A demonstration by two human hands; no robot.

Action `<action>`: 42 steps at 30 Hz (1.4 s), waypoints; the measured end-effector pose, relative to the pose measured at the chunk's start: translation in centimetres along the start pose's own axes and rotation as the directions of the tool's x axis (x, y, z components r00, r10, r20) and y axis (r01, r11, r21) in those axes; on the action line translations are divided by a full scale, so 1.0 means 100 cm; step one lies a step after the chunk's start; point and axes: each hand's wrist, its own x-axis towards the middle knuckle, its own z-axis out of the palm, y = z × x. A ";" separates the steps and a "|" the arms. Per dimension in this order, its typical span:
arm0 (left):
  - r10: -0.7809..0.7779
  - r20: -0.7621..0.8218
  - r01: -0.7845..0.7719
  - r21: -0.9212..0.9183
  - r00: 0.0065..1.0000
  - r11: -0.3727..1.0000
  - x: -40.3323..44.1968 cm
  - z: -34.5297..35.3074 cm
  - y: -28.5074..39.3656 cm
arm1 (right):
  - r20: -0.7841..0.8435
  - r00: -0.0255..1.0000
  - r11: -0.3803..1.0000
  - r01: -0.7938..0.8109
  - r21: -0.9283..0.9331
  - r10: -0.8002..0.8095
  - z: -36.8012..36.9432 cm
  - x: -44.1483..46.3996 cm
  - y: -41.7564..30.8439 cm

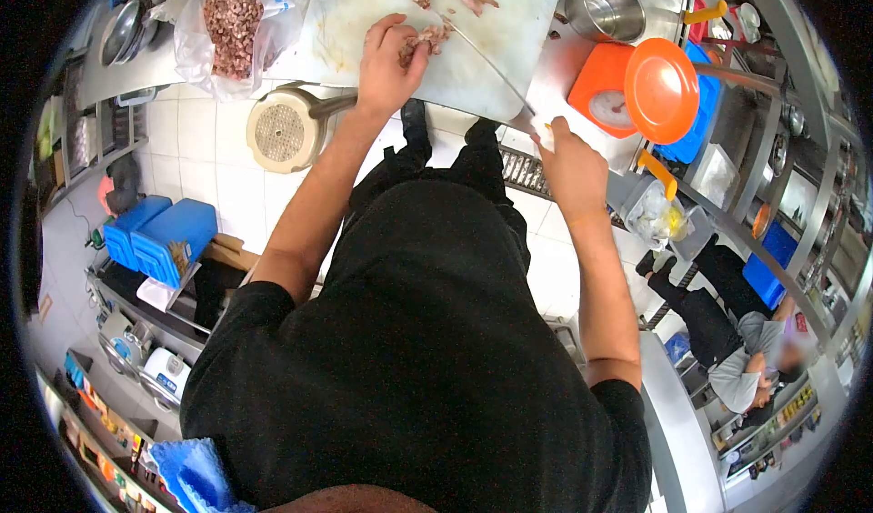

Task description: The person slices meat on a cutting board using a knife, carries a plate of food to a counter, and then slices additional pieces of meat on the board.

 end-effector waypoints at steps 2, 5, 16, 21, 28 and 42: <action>0.004 -0.064 -0.005 -0.006 0.998 1.000 0.000 -0.002 0.001 | 0.036 0.996 0.996 -0.085 -0.007 0.085 -0.007 -0.009 -0.004; -0.005 -0.129 0.010 0.038 0.992 0.999 0.001 0.001 0.001 | -0.017 0.992 0.992 -0.124 -0.006 0.124 0.017 -0.009 -0.001; -0.162 -0.121 0.138 -0.189 0.979 0.972 0.023 0.005 -0.002 | -0.047 0.997 0.996 -0.057 0.073 0.060 0.026 -0.003 -0.034; -0.141 -0.095 0.121 -0.191 0.985 0.974 0.021 0.002 -0.001 | 0.047 0.994 0.995 -0.099 0.009 0.099 0.021 -0.004 -0.026; -0.124 -0.098 0.105 -0.183 0.987 0.977 0.024 0.013 0.000 | -0.053 0.998 0.991 -0.035 0.127 0.042 0.037 0.015 -0.037; -0.118 0.062 0.126 -0.135 0.991 0.983 0.026 -0.005 0.011 | 0.059 0.998 0.867 -0.041 0.496 0.013 0.053 0.004 -0.046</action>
